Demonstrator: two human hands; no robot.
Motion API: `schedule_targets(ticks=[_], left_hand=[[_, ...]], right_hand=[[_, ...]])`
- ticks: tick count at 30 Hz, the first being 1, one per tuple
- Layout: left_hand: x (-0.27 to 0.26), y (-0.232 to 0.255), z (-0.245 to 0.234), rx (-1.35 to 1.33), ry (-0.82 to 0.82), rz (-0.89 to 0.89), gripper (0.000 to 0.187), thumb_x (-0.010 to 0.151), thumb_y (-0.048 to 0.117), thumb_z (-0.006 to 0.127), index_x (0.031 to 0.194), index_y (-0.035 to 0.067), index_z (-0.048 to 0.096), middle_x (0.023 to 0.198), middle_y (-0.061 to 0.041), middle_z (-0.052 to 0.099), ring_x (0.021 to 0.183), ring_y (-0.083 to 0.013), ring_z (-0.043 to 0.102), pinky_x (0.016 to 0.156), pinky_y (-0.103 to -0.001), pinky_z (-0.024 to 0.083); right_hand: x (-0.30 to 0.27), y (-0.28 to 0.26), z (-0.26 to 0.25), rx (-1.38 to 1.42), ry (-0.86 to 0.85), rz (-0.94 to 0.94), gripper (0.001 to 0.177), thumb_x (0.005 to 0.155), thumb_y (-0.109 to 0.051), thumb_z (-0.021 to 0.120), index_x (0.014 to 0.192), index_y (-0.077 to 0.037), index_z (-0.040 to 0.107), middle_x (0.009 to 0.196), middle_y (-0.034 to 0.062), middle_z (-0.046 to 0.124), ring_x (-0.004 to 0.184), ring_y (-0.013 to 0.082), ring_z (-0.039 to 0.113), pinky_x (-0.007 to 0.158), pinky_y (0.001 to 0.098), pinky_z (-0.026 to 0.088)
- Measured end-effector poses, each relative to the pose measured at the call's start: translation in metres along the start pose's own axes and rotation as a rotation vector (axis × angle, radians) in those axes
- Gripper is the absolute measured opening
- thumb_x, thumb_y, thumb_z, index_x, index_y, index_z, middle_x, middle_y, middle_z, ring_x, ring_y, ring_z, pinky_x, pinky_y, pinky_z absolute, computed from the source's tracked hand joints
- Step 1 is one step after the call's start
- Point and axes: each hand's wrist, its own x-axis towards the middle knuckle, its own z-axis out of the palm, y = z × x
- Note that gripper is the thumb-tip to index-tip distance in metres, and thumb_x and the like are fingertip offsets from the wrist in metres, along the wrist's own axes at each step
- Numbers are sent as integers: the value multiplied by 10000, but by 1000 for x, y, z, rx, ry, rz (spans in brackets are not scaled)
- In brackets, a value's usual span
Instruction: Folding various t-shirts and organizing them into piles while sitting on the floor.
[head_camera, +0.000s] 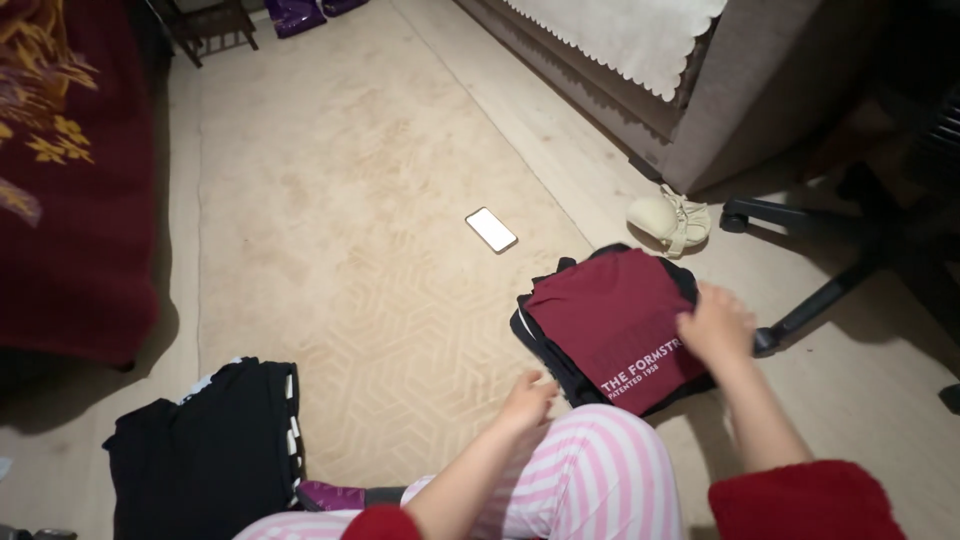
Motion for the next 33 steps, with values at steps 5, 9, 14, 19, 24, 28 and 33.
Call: schedule_targets(ticks=[5, 9, 14, 19, 24, 28, 33], left_hand=[[-77, -5, -120, 108, 105, 150, 538, 916, 164, 662, 1429, 102, 514, 990, -39, 688, 846, -125, 638, 721, -273, 526], [-127, -18, -221, 267, 267, 298, 444, 930, 132, 686, 1360, 70, 592, 981, -76, 687, 841, -138, 608, 739, -283, 505], [-207, -16, -296, 419, 483, 495, 449, 899, 106, 661, 1335, 59, 564, 1002, -67, 738, 904, -144, 688, 798, -296, 565], [-233, -9, -318, 405, 649, 532, 431, 891, 130, 674, 1310, 64, 600, 976, -75, 752, 856, -139, 701, 750, -299, 577], [-242, 12, -324, 547, 853, 466, 401, 880, 239, 687, 1250, 85, 677, 911, -83, 765, 810, -160, 728, 743, -315, 573], [-231, 16, -331, 731, 927, 279, 301, 878, 225, 628, 1150, 127, 712, 1022, -155, 760, 965, -314, 732, 837, -427, 570], [-232, 30, -349, 835, 918, 154, 274, 866, 199, 636, 1127, 139, 693, 1108, -121, 749, 1068, -319, 693, 883, -457, 555]], right_hand=[[-25, -73, 23, 110, 209, -392, 785, 879, -457, 695, 1516, -76, 441, 1582, 181, 403, 1512, 359, 298, 1182, 632, 218], [-32, -102, 44, 192, 374, -451, 720, 960, -489, 595, 1583, -176, 414, 1681, 96, 369, 1613, 281, 258, 1306, 647, 179], [-18, -67, 112, -106, -286, -207, 938, 856, -789, 430, 1619, -293, 199, 1705, 38, 125, 1565, 283, 77, 1151, 732, 86], [-18, -90, 111, -280, -353, -166, 924, 904, -760, 436, 1624, -246, 172, 1701, 65, 122, 1552, 310, 110, 1147, 716, 116], [-75, -161, 88, -394, -149, -482, 794, 877, -531, 633, 1559, -198, 400, 1643, 82, 359, 1503, 277, 359, 1163, 633, 278], [-157, -213, 98, 136, -385, -588, 658, 840, -458, 679, 1414, -151, 576, 1347, 102, 663, 1179, 300, 671, 993, 442, 535], [-213, -254, 122, 28, -668, -575, 523, 867, -468, 663, 1313, -195, 650, 1096, 43, 801, 1044, 264, 755, 906, 406, 588]])
